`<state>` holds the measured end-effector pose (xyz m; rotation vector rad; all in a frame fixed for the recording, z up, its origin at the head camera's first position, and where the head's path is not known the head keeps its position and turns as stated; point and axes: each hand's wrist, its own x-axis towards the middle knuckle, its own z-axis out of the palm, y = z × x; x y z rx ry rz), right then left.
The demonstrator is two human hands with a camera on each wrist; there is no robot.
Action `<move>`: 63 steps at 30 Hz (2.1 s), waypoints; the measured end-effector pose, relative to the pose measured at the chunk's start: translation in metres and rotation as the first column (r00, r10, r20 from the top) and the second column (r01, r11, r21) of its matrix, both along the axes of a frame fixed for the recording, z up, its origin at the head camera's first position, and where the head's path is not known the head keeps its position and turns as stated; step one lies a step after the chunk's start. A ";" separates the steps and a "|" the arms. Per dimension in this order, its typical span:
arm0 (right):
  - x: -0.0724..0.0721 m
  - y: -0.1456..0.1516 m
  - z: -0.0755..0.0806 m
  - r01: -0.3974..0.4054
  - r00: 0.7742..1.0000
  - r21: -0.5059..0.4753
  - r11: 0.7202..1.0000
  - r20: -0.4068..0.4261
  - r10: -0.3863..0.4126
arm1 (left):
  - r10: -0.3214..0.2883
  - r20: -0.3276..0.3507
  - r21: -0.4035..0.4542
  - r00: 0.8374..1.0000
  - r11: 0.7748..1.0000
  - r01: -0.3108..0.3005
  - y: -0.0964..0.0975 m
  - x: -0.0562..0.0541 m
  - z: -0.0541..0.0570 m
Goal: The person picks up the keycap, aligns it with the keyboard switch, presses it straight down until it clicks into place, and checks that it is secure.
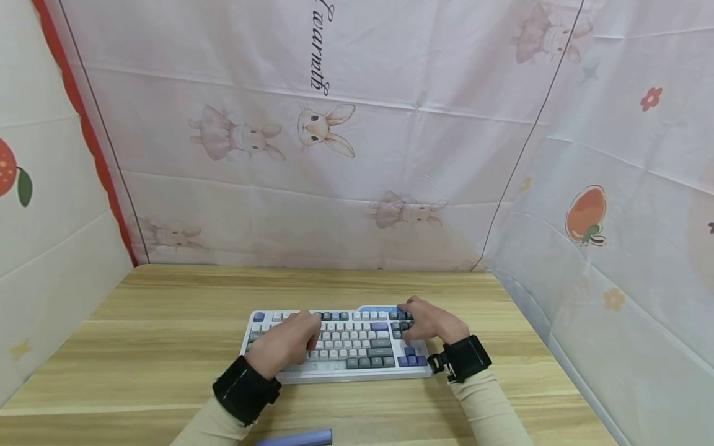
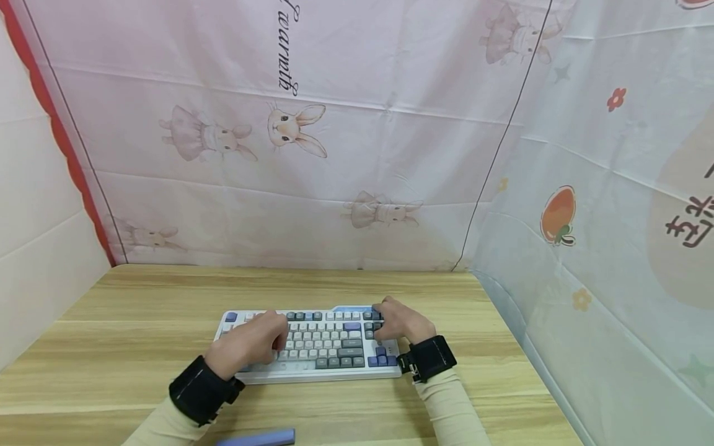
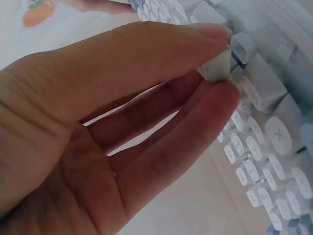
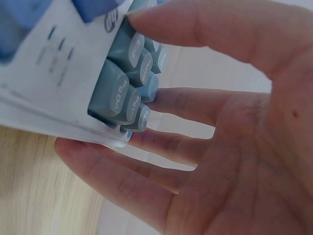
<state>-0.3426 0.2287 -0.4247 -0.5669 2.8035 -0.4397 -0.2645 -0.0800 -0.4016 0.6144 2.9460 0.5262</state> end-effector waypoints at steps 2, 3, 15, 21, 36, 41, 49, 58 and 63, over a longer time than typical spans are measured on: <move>0.000 0.000 0.000 0.000 1.000 0.000 1.000 -0.002 0.000 | -0.001 -0.002 0.002 1.000 1.000 0.001 0.000 0.000 0.000; 0.000 0.000 0.000 0.001 1.000 0.000 1.000 -0.002 -0.001 | 0.001 -0.001 0.003 1.000 1.000 -0.001 0.000 0.000 -0.001; 0.001 0.000 0.000 0.005 1.000 -0.003 1.000 0.007 -0.005 | 0.001 -0.011 -0.013 1.000 1.000 -0.001 0.003 -0.004 -0.003; 0.001 0.000 0.001 0.000 1.000 -0.006 1.000 0.008 0.000 | 0.018 -0.012 -0.020 1.000 1.000 -0.018 0.003 -0.002 -0.002; 0.000 0.000 -0.001 0.009 1.000 -0.005 1.000 0.008 -0.009 | 0.022 -0.012 -0.038 1.000 0.999 -0.022 0.004 -0.003 -0.003; 0.000 0.000 0.000 0.006 1.000 -0.006 1.000 0.005 -0.006 | 0.020 -0.027 -0.035 0.999 0.999 -0.021 0.003 -0.002 -0.004; 0.000 0.000 0.000 0.002 1.000 -0.012 1.000 0.015 -0.002 | 0.009 -0.041 -0.042 0.999 0.999 -0.011 0.004 -0.003 -0.004; 0.000 0.000 0.000 0.011 1.000 -0.004 1.000 0.007 -0.011 | 0.015 -0.051 -0.002 0.999 1.000 -0.015 0.004 -0.003 -0.007; 0.001 0.000 0.000 0.010 1.000 -0.004 1.000 0.006 -0.010 | 0.026 -0.062 0.009 0.998 1.000 -0.025 0.004 -0.002 -0.007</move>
